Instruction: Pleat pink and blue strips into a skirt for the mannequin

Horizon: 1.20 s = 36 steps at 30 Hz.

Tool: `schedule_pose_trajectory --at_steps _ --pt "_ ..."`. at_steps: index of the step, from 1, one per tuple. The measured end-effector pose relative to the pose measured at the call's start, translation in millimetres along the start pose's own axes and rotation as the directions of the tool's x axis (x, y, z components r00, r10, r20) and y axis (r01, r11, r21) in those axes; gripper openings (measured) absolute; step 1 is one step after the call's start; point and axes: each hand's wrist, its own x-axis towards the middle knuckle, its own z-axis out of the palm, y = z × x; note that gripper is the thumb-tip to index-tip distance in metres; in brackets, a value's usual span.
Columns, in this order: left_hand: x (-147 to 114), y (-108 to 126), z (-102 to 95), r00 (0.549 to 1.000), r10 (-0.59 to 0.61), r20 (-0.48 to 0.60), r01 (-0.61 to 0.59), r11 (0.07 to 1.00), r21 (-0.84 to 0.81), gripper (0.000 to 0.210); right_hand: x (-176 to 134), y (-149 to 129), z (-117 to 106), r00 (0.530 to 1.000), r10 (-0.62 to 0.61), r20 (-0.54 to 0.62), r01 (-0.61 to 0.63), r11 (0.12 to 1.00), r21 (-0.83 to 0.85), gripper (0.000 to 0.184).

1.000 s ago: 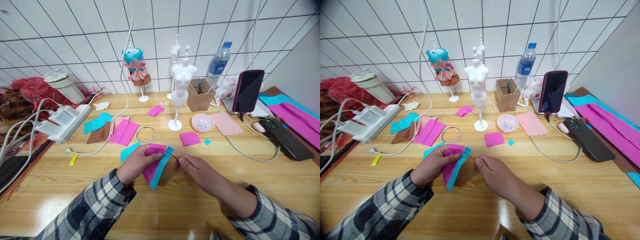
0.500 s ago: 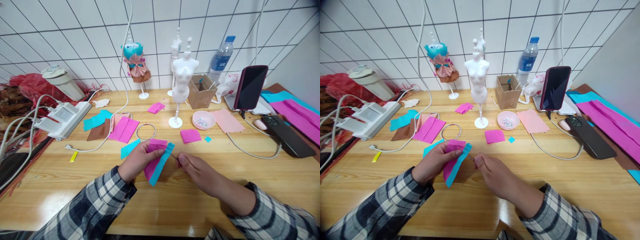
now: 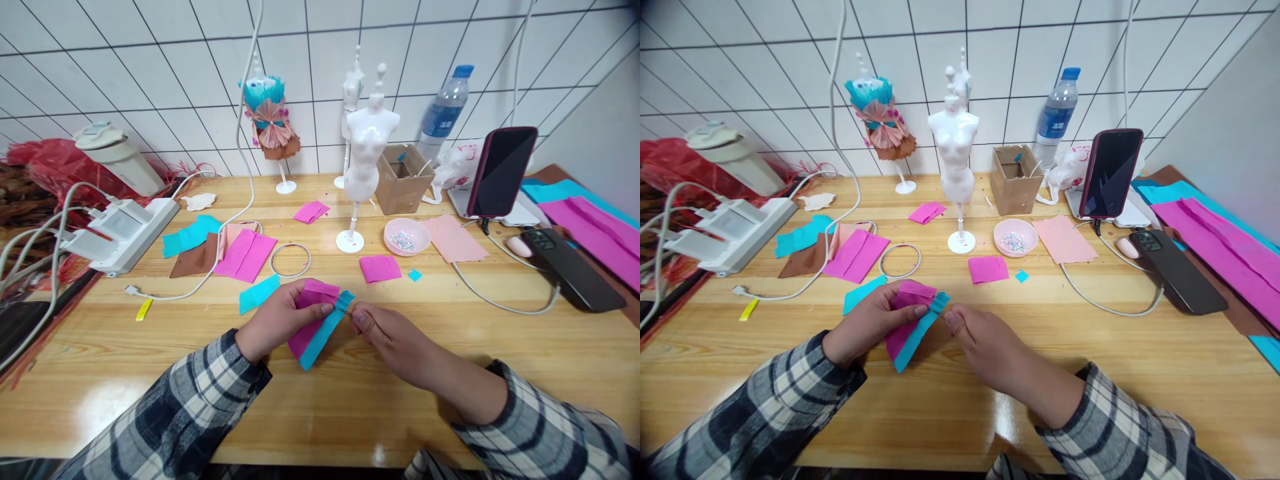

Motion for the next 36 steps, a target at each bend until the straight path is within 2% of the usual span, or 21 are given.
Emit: schedule_pose_trajectory --at_steps 28,36 --pt "-0.7 -1.1 1.6 0.998 0.016 0.059 -0.022 0.993 0.113 0.038 2.3 -3.4 0.1 1.000 -0.008 -0.004 0.008 0.999 -0.039 0.041" --pt "-1.3 1.1 2.0 0.993 0.114 -0.015 -0.112 0.987 0.118 0.034 0.8 -2.5 0.9 1.000 -0.001 0.013 0.001 1.000 0.010 0.041"
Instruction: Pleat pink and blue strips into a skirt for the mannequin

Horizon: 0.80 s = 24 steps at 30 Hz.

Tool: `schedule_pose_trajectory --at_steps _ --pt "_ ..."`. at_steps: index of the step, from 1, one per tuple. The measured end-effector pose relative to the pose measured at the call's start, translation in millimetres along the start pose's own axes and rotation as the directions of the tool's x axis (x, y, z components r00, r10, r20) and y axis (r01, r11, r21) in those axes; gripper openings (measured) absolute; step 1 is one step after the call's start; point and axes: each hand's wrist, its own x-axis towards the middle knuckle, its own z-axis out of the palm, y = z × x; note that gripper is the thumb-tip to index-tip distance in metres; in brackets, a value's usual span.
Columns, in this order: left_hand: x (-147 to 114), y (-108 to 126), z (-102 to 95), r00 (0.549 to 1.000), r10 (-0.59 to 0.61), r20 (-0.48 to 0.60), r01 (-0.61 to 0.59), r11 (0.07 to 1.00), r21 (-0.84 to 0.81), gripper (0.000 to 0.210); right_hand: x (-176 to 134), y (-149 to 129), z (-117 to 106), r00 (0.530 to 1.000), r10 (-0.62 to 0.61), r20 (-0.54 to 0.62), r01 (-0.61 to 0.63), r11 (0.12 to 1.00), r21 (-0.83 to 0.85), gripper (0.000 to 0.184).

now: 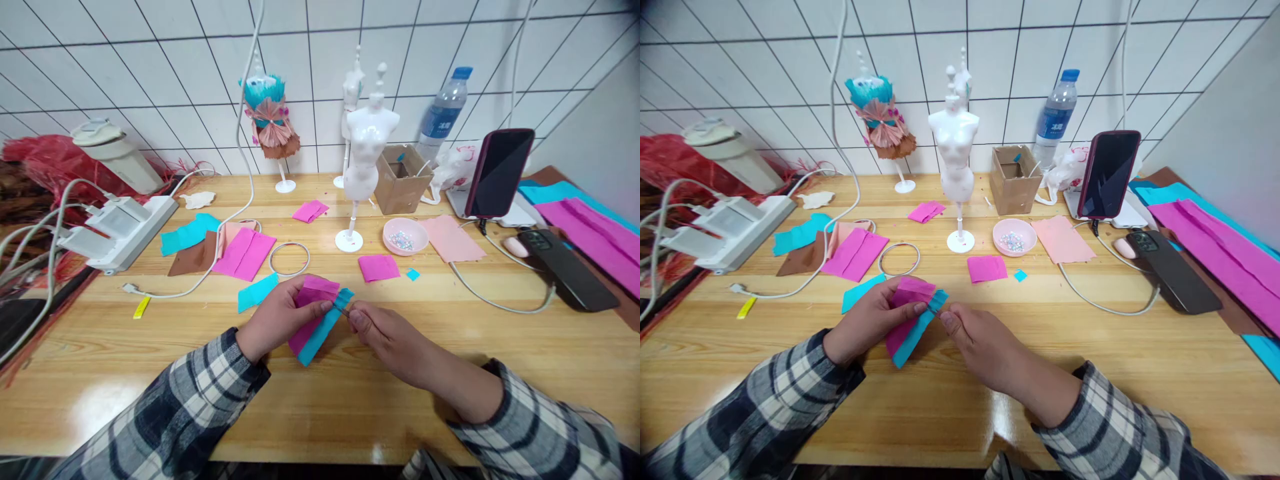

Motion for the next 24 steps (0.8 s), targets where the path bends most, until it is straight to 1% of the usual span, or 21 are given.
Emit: schedule_pose_trajectory --at_steps 5,11,19,24 --pt "-0.4 -0.2 0.8 0.997 -0.017 0.072 0.018 1.000 -0.018 0.033 1.3 3.9 2.7 1.000 -0.012 -0.020 0.013 0.999 0.043 0.044" --pt "0.7 -2.5 -0.1 0.997 -0.014 0.080 0.016 0.999 -0.031 0.032 0.2 4.6 3.5 1.000 0.001 -0.019 0.000 0.998 0.059 0.043" --pt "0.0 -2.7 0.7 0.996 -0.022 0.089 0.024 0.999 -0.026 0.034 1.6 3.1 1.5 1.000 0.018 -0.002 -0.018 0.999 0.035 0.041" --pt "0.0 -3.1 0.3 0.997 -0.021 0.073 0.020 1.000 0.015 0.033 1.7 2.7 1.1 0.999 0.037 0.007 -0.037 0.999 -0.015 0.038"
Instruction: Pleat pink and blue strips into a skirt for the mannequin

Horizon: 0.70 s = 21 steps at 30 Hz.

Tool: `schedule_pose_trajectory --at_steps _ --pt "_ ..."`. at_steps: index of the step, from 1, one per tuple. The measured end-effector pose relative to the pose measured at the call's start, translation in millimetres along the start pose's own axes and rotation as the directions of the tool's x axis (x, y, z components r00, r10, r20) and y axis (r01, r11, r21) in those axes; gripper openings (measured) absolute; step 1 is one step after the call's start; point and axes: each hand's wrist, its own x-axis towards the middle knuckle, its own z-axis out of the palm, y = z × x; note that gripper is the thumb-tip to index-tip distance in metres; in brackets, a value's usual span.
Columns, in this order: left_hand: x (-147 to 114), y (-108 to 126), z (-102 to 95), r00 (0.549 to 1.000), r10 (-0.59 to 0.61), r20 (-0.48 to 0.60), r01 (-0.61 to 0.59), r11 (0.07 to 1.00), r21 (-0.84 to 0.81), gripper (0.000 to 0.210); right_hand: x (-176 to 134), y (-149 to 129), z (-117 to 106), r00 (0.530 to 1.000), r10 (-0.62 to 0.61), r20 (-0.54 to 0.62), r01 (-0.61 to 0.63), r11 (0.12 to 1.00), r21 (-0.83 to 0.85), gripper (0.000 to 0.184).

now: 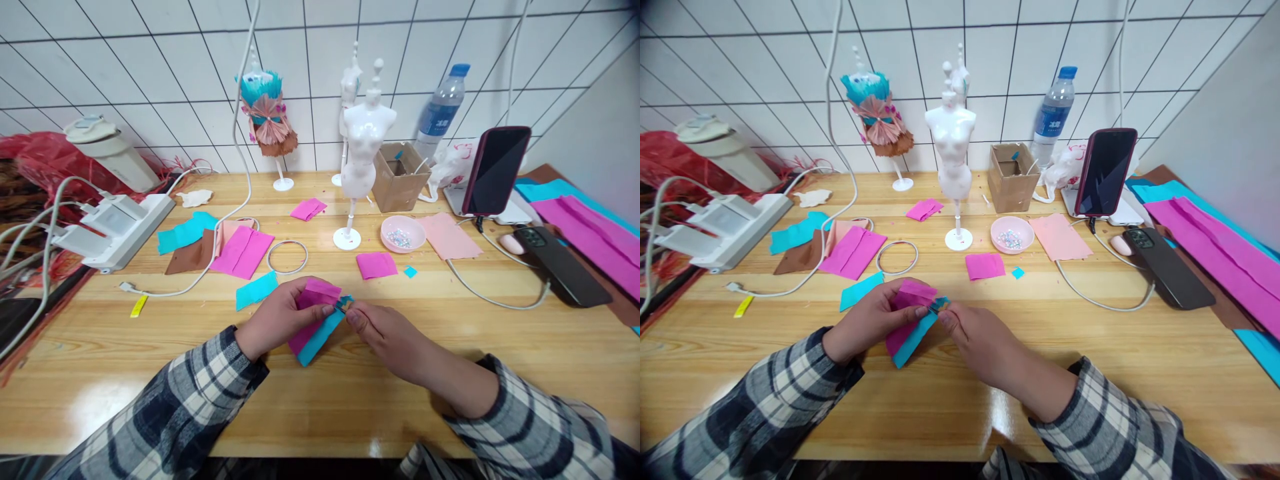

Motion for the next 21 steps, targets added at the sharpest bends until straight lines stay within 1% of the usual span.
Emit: schedule_pose_trajectory --at_steps 3,6,8,15,21 --pt "0.1 0.1 -0.5 1.000 -0.006 -0.002 0.007 1.000 0.006 0.033 -0.9 0.2 0.2 1.000 -0.019 -0.005 0.019 0.999 0.028 0.040" --pt "0.0 0.7 -1.1 1.000 0.009 -0.020 -0.009 1.000 0.013 0.033 -1.6 0.7 0.9 0.999 -0.034 -0.009 0.034 0.997 0.071 0.042" --pt "-0.2 0.9 -1.3 1.000 0.019 -0.011 -0.019 1.000 0.008 0.034 -1.4 1.1 1.4 0.999 -0.040 -0.011 0.041 0.996 0.083 0.043" --pt "-0.6 0.1 1.0 0.995 0.063 0.077 -0.061 0.998 -0.036 0.030 -0.3 2.5 3.4 0.999 -0.036 -0.016 0.037 0.999 0.038 0.045" --pt "-1.1 0.6 2.5 0.994 0.062 0.091 -0.061 0.998 -0.012 0.030 1.1 0.5 3.8 0.999 -0.025 -0.033 0.026 1.000 0.010 0.041"
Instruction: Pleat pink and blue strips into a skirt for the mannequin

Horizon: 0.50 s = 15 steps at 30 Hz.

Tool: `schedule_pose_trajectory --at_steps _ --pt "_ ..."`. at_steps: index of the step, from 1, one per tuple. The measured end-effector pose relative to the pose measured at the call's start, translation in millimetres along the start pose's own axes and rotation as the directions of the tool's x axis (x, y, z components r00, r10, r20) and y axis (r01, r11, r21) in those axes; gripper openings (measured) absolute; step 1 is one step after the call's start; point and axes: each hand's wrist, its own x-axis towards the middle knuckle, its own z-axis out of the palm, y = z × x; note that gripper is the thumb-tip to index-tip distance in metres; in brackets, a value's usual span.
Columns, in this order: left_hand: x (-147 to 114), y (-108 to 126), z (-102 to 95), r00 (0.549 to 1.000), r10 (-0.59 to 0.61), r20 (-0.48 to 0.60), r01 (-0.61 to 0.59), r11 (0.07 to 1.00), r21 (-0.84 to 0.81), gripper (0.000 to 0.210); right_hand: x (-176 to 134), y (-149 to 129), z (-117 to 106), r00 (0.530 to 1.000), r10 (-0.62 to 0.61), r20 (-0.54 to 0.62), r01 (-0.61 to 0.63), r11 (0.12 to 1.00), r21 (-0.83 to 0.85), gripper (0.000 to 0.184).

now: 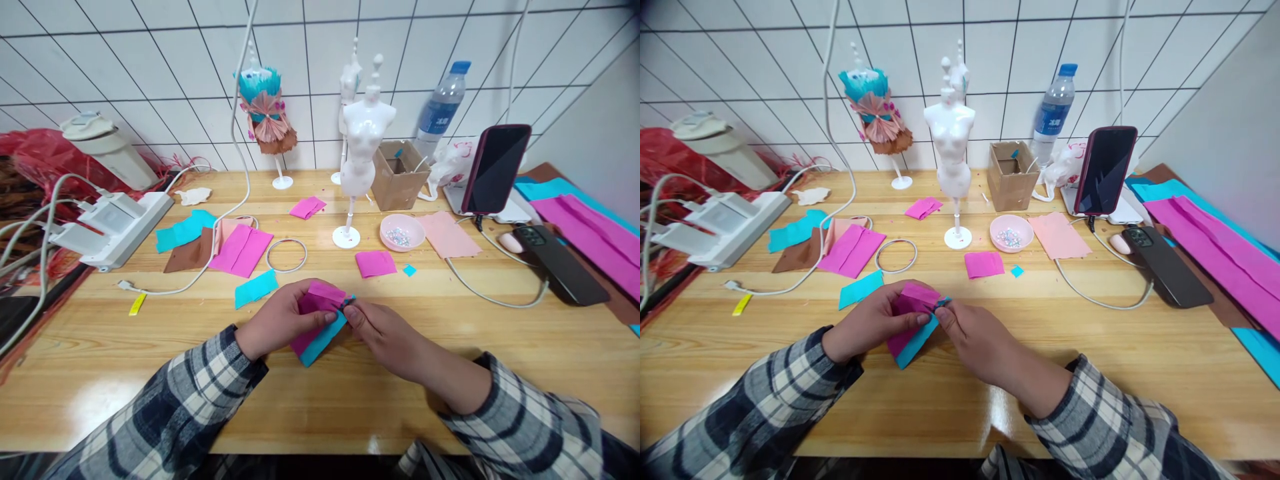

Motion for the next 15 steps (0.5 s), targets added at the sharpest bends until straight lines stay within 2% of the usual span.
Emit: schedule_pose_trajectory --at_steps 15 --pt "-1.8 0.6 -0.8 0.997 0.010 0.073 -0.005 0.997 -0.075 0.032 -0.9 -4.7 -4.4 0.999 0.027 0.046 -0.022 0.995 -0.101 0.043"
